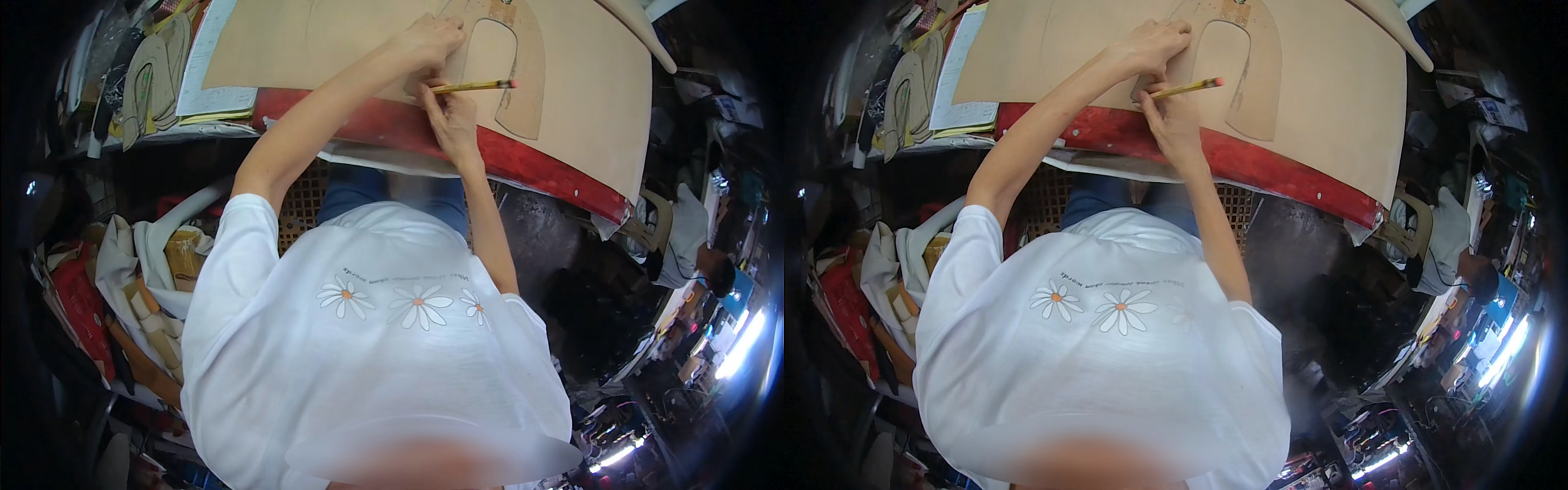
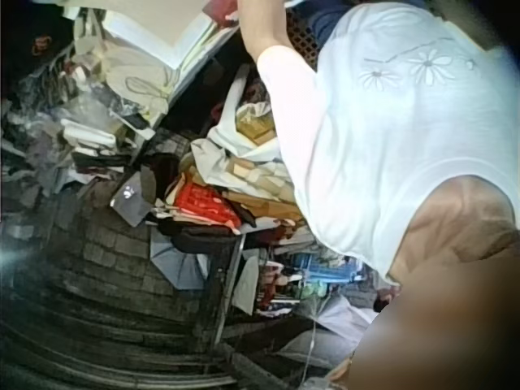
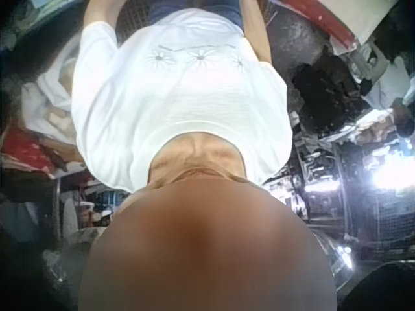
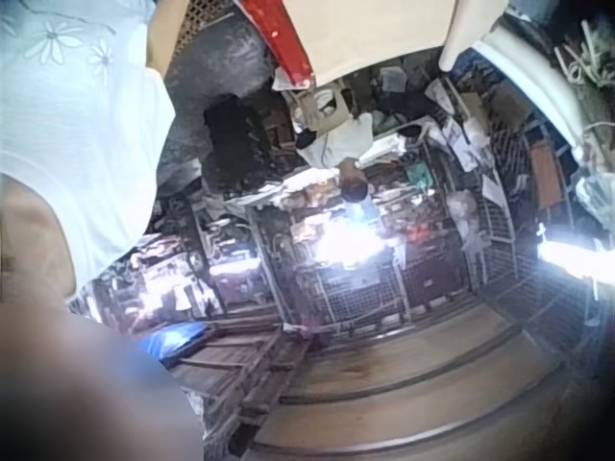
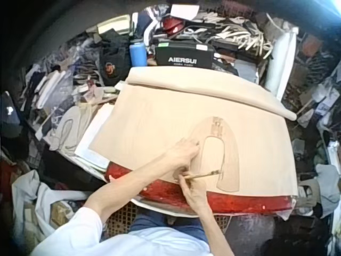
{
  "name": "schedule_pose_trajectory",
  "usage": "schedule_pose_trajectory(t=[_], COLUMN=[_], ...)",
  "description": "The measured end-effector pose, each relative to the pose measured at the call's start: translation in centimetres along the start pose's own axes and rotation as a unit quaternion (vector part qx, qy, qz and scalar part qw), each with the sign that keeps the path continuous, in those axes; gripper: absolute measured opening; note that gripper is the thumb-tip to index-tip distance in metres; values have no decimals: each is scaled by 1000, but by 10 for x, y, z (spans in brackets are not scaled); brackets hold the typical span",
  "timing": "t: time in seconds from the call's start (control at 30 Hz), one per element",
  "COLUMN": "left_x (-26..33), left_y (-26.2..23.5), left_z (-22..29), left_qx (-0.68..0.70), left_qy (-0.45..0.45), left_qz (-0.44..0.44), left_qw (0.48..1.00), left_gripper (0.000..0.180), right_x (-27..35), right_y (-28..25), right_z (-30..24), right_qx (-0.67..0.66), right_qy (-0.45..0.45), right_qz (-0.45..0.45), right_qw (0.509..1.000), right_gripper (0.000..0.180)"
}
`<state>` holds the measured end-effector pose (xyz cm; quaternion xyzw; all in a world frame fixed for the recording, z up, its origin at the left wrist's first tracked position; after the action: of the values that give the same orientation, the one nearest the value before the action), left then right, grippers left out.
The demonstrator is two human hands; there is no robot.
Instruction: The person places a U-shaped pattern on a large sheet of beige material and traces its outline with a pencil. They repeat this process multiple times, repositioning the pattern and tracing new outlines. Finally, they use scissors to cut along one of the traced lines.
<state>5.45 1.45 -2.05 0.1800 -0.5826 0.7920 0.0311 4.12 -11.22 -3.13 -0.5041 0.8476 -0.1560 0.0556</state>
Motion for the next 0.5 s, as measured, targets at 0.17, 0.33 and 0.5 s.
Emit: schedule_pose_trajectory(t=[0.17,0.33,0.5], left_x=[-6,-11,-5], left_y=[9,14,10], left_z=[-8,-4,-5], left_qx=[19,40,54], left_qy=[56,42,30], left_qz=[95,36,44], left_qw=[994,998,997], left_gripper=[82,92,102], right_x=[0,1,-14], right_y=[-10,-68,-63], right_z=[7,29,17], right_qx=[112,51,100], right_qy=[-46,35,38], right_qz=[13,53,22], right_qw=[993,997,994], right_gripper=[26,29,29])
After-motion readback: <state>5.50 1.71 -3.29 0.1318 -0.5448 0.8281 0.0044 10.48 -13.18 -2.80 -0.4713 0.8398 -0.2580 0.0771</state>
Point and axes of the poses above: each hand's wrist, its own x-axis away from the middle knuckle, its own y-axis out of the palm, z = x × y, the point moved 6 cm from there along -x, towards the middle knuckle, and after that the axes turned 5 degrees about y, right-handed, at the moved point
